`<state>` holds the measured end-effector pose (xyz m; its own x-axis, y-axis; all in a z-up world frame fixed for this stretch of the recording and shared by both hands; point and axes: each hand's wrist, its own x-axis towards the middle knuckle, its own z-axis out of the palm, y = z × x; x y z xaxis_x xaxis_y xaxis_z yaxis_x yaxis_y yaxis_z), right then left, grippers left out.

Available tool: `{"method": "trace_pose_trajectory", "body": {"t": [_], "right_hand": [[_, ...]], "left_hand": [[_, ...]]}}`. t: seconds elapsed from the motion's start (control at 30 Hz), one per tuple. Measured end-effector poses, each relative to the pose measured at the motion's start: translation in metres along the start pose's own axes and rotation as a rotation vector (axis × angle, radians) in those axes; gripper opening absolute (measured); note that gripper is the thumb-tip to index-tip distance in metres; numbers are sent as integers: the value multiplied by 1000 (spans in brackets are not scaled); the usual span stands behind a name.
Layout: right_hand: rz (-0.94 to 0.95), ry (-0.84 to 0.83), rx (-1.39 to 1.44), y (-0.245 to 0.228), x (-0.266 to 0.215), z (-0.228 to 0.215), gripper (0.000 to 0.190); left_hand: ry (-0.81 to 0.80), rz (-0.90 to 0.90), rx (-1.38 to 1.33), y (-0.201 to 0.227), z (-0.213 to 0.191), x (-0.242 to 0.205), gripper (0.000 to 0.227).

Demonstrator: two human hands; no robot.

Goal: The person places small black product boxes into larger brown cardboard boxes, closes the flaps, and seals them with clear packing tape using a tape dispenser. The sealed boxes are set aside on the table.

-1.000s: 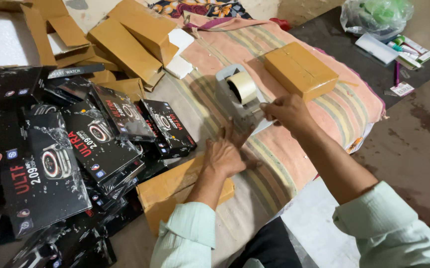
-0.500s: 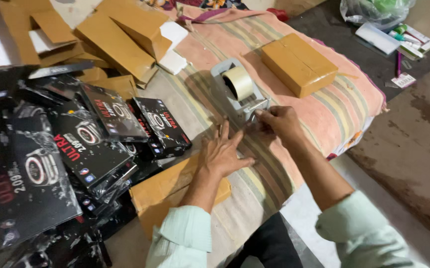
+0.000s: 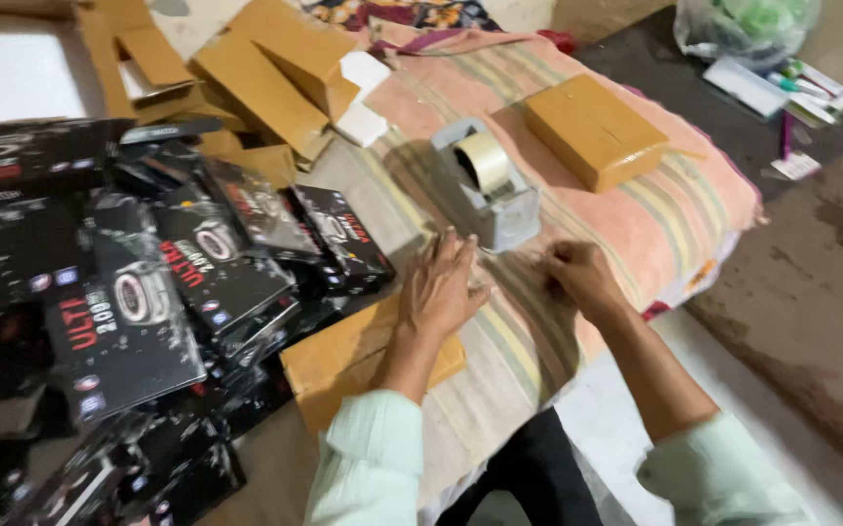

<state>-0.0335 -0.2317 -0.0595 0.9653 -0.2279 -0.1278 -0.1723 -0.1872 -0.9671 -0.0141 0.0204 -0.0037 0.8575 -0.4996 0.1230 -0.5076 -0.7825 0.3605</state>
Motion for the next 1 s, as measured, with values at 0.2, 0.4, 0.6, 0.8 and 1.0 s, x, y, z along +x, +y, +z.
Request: {"method": "trace_pose_trajectory", "body": {"t": [0.2,0.4,0.6,0.8,1.0], "right_hand": [[-95,-394,-10,-61,-60,8,40],[-261,-772,-369,-161,-87,86,92],[-257,-976,-694,-187,-73,159,94],[-356,-1052,-897,-170,-52,188,101],[-281,-1044,-932,-151,-43,196,101]], "left_hand": [[276,-266,133,-15,-13,-113,110],[352,-358,169,-23,-18,-189,116],[490,-415,69,-19,-8,-202,117],[534,-391,117,-23,-3,-204,116],[536,-401,113,-24,-1,-203,113]]}}
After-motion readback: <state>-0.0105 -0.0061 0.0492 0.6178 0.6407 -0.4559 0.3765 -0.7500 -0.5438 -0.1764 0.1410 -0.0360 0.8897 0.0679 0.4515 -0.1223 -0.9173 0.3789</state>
